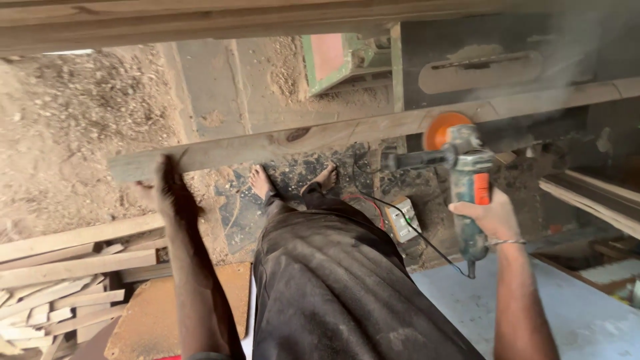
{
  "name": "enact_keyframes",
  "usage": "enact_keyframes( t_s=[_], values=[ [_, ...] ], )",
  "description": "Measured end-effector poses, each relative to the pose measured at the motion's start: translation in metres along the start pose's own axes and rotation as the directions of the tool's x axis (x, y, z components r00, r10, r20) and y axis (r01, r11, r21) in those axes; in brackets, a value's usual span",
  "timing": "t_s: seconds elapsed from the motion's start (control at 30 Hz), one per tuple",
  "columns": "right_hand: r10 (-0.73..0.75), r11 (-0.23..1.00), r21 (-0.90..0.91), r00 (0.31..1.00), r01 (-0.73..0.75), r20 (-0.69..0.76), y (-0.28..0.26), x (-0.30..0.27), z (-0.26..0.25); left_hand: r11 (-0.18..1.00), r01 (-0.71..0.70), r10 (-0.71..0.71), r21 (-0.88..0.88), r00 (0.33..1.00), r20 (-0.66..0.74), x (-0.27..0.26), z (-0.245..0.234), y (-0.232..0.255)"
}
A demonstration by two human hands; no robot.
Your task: Using a handheld angle grinder with a sanding attachment to smooth a long wooden board in a workshop.
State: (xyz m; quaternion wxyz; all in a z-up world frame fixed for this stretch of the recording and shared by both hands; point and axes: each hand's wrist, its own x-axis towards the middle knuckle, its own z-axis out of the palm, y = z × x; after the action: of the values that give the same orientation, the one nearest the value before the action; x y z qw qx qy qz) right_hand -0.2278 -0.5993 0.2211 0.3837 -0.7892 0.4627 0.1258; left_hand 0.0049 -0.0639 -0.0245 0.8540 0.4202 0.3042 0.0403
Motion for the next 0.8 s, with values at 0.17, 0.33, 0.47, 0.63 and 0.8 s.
enact_keyframes(
  t_s=[0.17,0.33,0.47,0.63,0.8],
  values=[
    [-0.025,0.992,0.125,1.000,0.023,0.014,0.000,0.005,0.016,0.995,0.089,-0.090,0.035,0.995,0.040,-0.019,0.030,-0.004],
    [-0.213,0.969,-0.057,0.934,0.239,0.286,-0.067,-0.025,0.090,0.986,0.145,-0.148,0.080,0.989,0.030,-0.015,0.023,-0.009],
    [-0.275,0.945,-0.044,0.862,0.323,0.425,-0.137,-0.048,0.153,0.984,0.153,-0.160,0.087,0.985,0.072,-0.023,0.040,0.009],
    [-0.372,0.843,-0.161,0.773,0.513,0.514,-0.183,-0.067,0.185,0.973,0.188,-0.196,0.131,0.980,0.047,-0.010,0.025,-0.005],
    [-0.223,0.889,-0.247,0.835,0.386,0.503,-0.147,-0.056,0.156,0.975,0.178,-0.185,0.131,0.982,0.041,-0.020,0.035,0.003]
  ],
)
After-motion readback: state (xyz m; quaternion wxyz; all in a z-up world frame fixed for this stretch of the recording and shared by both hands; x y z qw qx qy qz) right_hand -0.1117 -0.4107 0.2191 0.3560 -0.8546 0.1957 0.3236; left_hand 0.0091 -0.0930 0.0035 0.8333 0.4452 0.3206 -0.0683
